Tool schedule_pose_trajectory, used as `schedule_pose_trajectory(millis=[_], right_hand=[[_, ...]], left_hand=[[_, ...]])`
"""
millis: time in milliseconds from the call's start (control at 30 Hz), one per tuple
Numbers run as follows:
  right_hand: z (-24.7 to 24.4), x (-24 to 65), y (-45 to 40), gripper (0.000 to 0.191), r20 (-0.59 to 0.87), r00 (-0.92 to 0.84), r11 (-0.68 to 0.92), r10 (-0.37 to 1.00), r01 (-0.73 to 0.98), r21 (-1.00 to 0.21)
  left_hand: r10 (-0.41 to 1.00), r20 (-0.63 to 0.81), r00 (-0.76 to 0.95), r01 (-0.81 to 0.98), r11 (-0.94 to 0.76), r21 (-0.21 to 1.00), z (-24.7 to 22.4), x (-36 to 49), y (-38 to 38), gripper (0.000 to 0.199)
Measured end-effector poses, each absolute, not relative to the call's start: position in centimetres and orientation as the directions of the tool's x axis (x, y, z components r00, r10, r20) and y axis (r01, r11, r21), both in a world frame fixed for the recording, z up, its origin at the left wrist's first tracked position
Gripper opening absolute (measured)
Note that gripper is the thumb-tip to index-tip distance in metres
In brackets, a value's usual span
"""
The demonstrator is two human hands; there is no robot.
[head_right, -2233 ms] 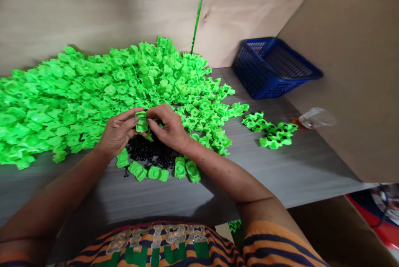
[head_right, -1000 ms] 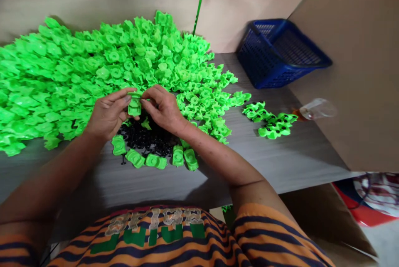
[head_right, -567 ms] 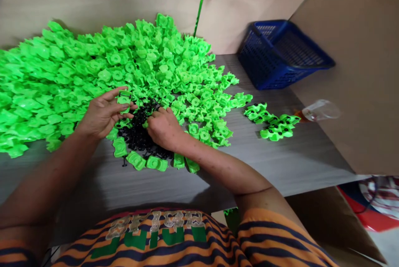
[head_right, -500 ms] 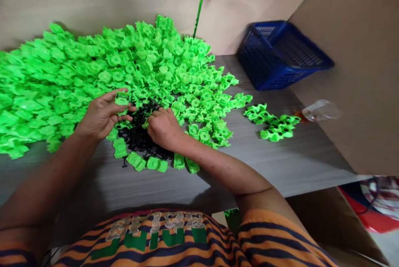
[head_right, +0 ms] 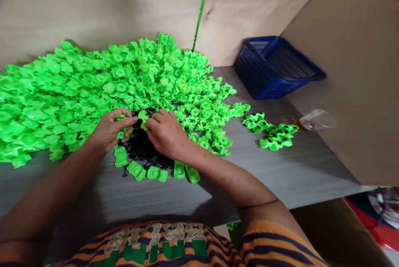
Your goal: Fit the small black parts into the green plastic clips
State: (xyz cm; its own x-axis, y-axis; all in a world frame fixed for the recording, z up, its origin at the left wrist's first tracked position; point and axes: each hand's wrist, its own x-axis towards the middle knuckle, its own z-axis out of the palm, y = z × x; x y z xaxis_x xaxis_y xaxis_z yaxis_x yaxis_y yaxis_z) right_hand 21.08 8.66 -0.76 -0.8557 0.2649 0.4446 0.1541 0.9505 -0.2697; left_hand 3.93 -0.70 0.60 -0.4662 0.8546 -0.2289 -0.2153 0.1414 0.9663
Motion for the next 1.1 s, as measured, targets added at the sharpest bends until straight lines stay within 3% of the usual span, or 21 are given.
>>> schedule_pose_trajectory(millis=[167, 400, 500, 600, 700, 800, 933, 1100], right_hand=[[-1.3, 20.9, 8.3, 0.025, 0.529, -0.819, 0.973, 0.223, 0.22, -0.07], [-2.2, 20.5, 7.8, 0.029, 0.61, -0.782, 0.984, 0.129, 0.175, 0.017], [-2.0, 20.6, 7.6, 0.026, 0.578, -0.795, 0.983, 0.185, 0.153, -0.104], [-1.2, 20.9, 8.2, 0.02, 0.557, -0.781, 0.933, 0.284, 0.092, -0.347], [-0.5, 21.1, 9.9, 0.018, 0.511, -0.698, 0.759, 0.501, 0.071, -0.647], [-0.7, 20.8, 11.6, 0.015, 0.339, -0.687, 0.496, 0.643, 0.037, -0.867], [-1.8, 20.0, 12.0, 0.02, 0.159, -0.782, 0.195, 0.602, -0.049, -0.98], [-2.7, 19.4, 11.3, 0.025, 0.165, -0.738, 0.121, 0.654, -0.113, -0.986]], left_hand=[[0.844, -0.268, -0.465, -0.297, 0.137, 0.945, 0.4, 5.1, -0.9, 0.061], [0.842, -0.2, -0.501, -0.333, 0.026, 0.943, 0.2, 6.1, -0.9, 0.066], [0.846, -0.214, -0.489, -0.352, 0.033, 0.935, 0.1, 6.0, -0.8, 0.064], [0.845, -0.216, -0.489, -0.37, 0.023, 0.929, 0.1, 5.7, -0.6, 0.061], [0.855, -0.206, -0.476, -0.377, 0.014, 0.926, -0.1, 5.1, -0.5, 0.059], [0.875, -0.199, -0.442, -0.381, 0.017, 0.924, -0.3, 4.6, -0.4, 0.058], [0.897, -0.184, -0.401, -0.393, 0.013, 0.92, -0.5, 4.7, -0.5, 0.058], [0.892, -0.193, -0.408, -0.399, 0.016, 0.917, -0.9, 4.9, -0.5, 0.055]])
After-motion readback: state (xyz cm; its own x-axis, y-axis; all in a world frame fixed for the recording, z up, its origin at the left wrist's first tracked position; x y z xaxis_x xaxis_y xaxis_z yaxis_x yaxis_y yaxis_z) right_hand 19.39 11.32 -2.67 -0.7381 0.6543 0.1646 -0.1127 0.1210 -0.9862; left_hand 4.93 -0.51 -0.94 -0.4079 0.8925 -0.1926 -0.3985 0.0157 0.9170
